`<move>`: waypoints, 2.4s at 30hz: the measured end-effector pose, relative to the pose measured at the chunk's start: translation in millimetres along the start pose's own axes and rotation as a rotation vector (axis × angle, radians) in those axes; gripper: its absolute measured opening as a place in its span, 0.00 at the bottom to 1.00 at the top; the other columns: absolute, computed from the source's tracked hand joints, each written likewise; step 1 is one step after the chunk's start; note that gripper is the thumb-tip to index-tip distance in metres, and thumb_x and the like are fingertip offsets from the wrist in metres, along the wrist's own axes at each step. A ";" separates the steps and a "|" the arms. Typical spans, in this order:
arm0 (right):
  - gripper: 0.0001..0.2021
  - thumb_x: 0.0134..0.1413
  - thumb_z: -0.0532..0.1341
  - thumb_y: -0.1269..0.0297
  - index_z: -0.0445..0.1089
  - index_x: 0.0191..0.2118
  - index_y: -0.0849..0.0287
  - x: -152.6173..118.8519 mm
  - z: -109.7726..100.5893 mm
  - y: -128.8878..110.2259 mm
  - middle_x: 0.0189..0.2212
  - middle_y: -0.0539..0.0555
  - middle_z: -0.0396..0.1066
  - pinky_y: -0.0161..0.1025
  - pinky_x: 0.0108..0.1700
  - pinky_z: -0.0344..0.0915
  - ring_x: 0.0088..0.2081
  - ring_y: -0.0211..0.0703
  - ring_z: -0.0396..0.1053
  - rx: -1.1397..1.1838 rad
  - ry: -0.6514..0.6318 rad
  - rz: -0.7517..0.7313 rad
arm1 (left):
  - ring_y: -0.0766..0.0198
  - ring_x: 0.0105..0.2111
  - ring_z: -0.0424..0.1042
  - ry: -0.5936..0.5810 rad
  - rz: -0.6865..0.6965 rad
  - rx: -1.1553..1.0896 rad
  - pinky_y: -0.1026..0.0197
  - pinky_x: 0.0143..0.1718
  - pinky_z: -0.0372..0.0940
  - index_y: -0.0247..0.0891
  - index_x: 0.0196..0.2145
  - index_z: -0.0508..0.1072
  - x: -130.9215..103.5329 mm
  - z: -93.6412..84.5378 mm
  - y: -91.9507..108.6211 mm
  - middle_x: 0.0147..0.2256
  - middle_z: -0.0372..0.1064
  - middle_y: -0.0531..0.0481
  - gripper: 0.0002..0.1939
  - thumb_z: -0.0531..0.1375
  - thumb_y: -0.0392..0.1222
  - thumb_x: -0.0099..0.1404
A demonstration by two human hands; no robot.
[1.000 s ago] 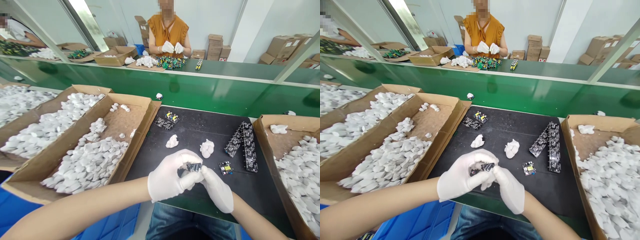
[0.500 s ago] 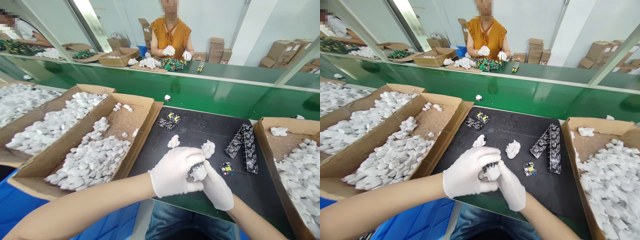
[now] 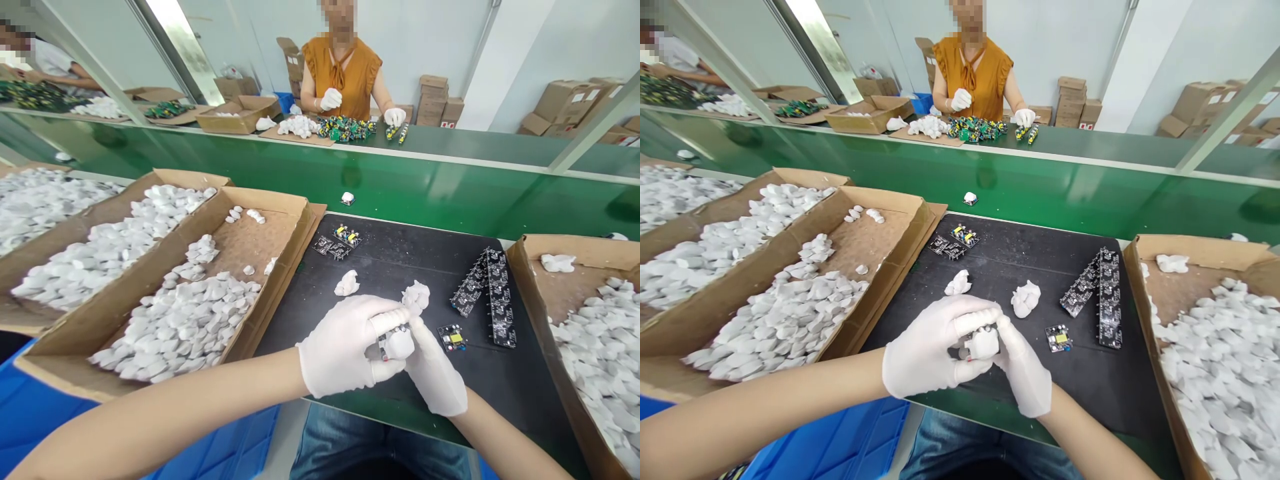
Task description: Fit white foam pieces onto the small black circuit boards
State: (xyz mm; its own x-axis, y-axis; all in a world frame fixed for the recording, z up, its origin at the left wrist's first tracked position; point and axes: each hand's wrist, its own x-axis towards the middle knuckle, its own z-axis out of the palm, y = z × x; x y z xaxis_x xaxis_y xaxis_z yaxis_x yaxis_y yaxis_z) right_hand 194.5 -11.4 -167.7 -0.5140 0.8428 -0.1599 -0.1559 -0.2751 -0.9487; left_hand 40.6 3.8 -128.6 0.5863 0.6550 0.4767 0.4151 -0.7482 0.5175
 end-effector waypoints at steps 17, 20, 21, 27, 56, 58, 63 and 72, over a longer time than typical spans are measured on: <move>0.18 0.54 0.59 0.50 0.65 0.26 0.62 -5.9 -4.8 -21.9 0.22 0.50 0.64 0.38 0.34 0.62 0.29 0.39 0.64 0.043 0.001 0.049 | 0.59 0.39 0.72 -0.016 0.027 0.115 0.58 0.40 0.67 0.39 0.42 0.69 -0.7 -1.2 1.2 0.39 0.72 0.47 0.17 0.58 0.38 0.52; 0.17 0.53 0.60 0.50 0.65 0.28 0.62 -6.6 -5.2 -22.6 0.24 0.51 0.65 0.39 0.35 0.62 0.29 0.40 0.64 0.014 -0.037 0.026 | 0.61 0.36 0.73 0.013 0.049 0.103 0.61 0.36 0.67 0.40 0.42 0.70 -0.7 -0.6 -0.5 0.38 0.73 0.48 0.16 0.58 0.37 0.52; 0.17 0.53 0.60 0.50 0.65 0.27 0.62 -6.5 -4.8 -22.6 0.23 0.51 0.65 0.39 0.34 0.63 0.28 0.39 0.64 0.011 -0.038 0.012 | 0.62 0.35 0.73 0.026 0.047 0.103 0.61 0.36 0.67 0.40 0.41 0.70 -0.4 -0.4 -0.6 0.38 0.73 0.49 0.16 0.58 0.37 0.53; 0.21 0.57 0.54 0.47 0.66 0.26 0.61 -6.1 0.0 -22.7 0.25 0.52 0.66 0.39 0.34 0.62 0.29 0.40 0.62 -0.002 0.051 -0.048 | 0.62 0.34 0.73 0.023 -0.001 0.038 0.61 0.36 0.68 0.39 0.35 0.72 1.6 -1.6 1.5 0.36 0.74 0.48 0.10 0.59 0.39 0.52; 0.14 0.48 0.65 0.57 0.68 0.34 0.63 -2.1 -4.9 -13.7 0.30 0.52 0.67 0.38 0.37 0.60 0.34 0.41 0.63 0.023 0.020 0.042 | 0.59 0.37 0.73 -0.178 0.015 0.003 0.59 0.41 0.65 0.38 0.40 0.72 7.1 -8.0 -13.9 0.38 0.74 0.46 0.15 0.63 0.44 0.54; 0.13 0.48 0.65 0.57 0.68 0.32 0.62 -1.1 -5.5 -14.5 0.29 0.52 0.67 0.40 0.39 0.61 0.34 0.41 0.64 -0.009 0.012 0.032 | 0.60 0.37 0.73 -0.186 0.055 0.048 0.59 0.40 0.65 0.38 0.39 0.71 7.7 -7.3 -15.2 0.38 0.74 0.46 0.12 0.61 0.40 0.55; 0.12 0.46 0.65 0.57 0.69 0.29 0.62 -2.9 -2.2 -23.1 0.28 0.51 0.67 0.38 0.36 0.62 0.33 0.41 0.63 -0.078 0.016 0.021 | 0.61 0.35 0.74 -0.203 0.109 0.164 0.60 0.38 0.64 0.38 0.37 0.71 6.7 -10.9 -13.7 0.38 0.75 0.46 0.09 0.57 0.42 0.60; 0.14 0.51 0.63 0.54 0.66 0.26 0.61 -3.1 -4.7 -17.1 0.26 0.50 0.64 0.37 0.34 0.59 0.30 0.39 0.59 -0.032 0.049 -0.019 | 0.60 0.37 0.73 -0.260 0.010 0.052 0.58 0.42 0.63 0.40 0.43 0.70 11.0 -13.0 -11.9 0.37 0.75 0.48 0.14 0.60 0.42 0.58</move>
State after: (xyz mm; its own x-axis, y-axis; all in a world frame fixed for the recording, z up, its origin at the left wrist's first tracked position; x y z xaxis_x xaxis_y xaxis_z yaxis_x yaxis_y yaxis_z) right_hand 202.7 -7.2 -152.2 -0.4695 0.8694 -0.1539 -0.1383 -0.2446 -0.9597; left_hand 33.0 21.2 -120.3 0.7464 0.6038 0.2798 0.4400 -0.7631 0.4733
